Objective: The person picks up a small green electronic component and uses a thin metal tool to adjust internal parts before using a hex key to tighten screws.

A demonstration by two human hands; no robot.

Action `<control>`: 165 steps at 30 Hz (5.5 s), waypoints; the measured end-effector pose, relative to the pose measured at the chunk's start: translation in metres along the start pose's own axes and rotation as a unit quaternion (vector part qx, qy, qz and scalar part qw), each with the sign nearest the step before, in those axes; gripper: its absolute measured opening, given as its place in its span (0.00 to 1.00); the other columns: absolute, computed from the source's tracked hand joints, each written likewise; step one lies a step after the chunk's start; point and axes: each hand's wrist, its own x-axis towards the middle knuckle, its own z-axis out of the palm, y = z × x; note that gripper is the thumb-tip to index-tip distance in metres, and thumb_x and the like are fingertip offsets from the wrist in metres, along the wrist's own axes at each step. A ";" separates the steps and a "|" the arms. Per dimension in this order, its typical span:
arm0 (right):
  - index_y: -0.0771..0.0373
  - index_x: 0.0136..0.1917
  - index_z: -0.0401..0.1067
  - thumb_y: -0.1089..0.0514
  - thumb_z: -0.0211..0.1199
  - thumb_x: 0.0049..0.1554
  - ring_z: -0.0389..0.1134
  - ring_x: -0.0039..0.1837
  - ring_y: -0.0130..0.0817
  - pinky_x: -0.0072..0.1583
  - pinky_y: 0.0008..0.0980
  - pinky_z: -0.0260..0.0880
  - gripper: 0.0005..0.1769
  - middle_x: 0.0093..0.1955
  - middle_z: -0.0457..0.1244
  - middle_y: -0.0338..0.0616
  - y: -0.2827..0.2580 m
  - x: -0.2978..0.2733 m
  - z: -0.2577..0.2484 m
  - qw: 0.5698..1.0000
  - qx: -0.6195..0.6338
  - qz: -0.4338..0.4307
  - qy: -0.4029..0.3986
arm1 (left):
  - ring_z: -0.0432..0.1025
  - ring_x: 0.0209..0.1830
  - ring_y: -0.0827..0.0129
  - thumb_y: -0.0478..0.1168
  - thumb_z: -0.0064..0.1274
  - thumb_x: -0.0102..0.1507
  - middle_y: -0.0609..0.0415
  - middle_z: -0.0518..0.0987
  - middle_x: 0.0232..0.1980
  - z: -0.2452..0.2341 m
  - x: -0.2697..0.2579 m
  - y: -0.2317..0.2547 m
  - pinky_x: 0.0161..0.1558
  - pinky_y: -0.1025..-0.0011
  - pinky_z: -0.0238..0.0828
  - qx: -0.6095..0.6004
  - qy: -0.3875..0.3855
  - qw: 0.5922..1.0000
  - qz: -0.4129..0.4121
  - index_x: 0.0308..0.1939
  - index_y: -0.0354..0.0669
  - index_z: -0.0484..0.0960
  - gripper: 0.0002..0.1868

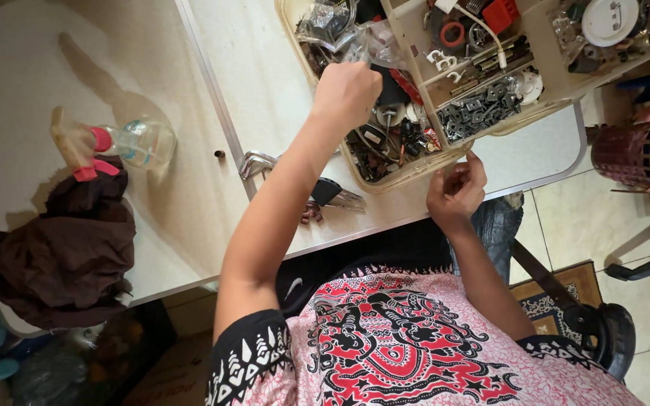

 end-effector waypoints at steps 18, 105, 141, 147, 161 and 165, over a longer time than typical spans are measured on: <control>0.66 0.78 0.49 0.70 0.66 0.63 0.58 0.39 0.25 0.41 0.24 0.58 0.37 0.45 0.59 0.43 -0.005 0.001 0.000 0.999 -0.027 0.022 -0.013 | 0.79 0.28 0.55 0.33 0.58 0.51 0.49 0.81 0.25 0.004 0.003 0.006 0.30 0.62 0.76 -0.007 0.019 0.999 -0.042 0.21 0.48 0.84 0.05; 0.67 0.73 0.54 0.66 0.66 0.61 0.62 0.37 0.25 0.40 0.25 0.63 0.33 0.45 0.62 0.42 -0.004 0.004 -0.001 0.999 -0.008 0.036 0.012 | 0.80 0.29 0.60 0.34 0.56 0.58 0.51 0.82 0.26 -0.014 -0.005 0.019 0.29 0.65 0.75 0.047 -0.019 0.997 -0.062 0.22 0.49 0.86 0.10; 0.66 0.76 0.52 0.64 0.67 0.61 0.59 0.38 0.24 0.42 0.26 0.62 0.36 0.42 0.58 0.39 -0.012 0.003 -0.001 0.995 -0.033 0.088 -0.019 | 0.80 0.32 0.58 0.32 0.57 0.53 0.52 0.83 0.29 0.000 -0.007 0.014 0.33 0.64 0.77 0.025 0.009 1.000 -0.011 0.24 0.50 0.85 0.06; 0.66 0.76 0.51 0.65 0.66 0.62 0.59 0.37 0.24 0.41 0.25 0.61 0.36 0.42 0.58 0.40 -0.012 0.004 -0.002 0.997 -0.023 0.066 -0.015 | 0.80 0.32 0.57 0.32 0.58 0.52 0.51 0.83 0.28 0.000 -0.007 0.013 0.33 0.63 0.77 0.039 0.001 0.999 -0.001 0.24 0.48 0.85 0.06; 0.69 0.74 0.52 0.69 0.66 0.62 0.57 0.34 0.24 0.37 0.24 0.56 0.34 0.39 0.58 0.41 -0.020 0.015 -0.005 1.000 -0.013 -0.017 0.002 | 0.81 0.30 0.60 0.33 0.58 0.53 0.53 0.83 0.27 0.001 -0.005 0.011 0.31 0.65 0.76 0.076 0.005 0.997 -0.013 0.24 0.51 0.86 0.06; 0.69 0.74 0.52 0.71 0.65 0.62 0.57 0.34 0.24 0.37 0.24 0.56 0.33 0.39 0.58 0.41 -0.024 0.018 -0.005 0.999 -0.007 -0.041 0.005 | 0.80 0.30 0.63 0.34 0.58 0.53 0.56 0.83 0.26 0.002 -0.007 0.014 0.30 0.67 0.74 0.108 -0.010 0.994 0.001 0.24 0.53 0.86 0.07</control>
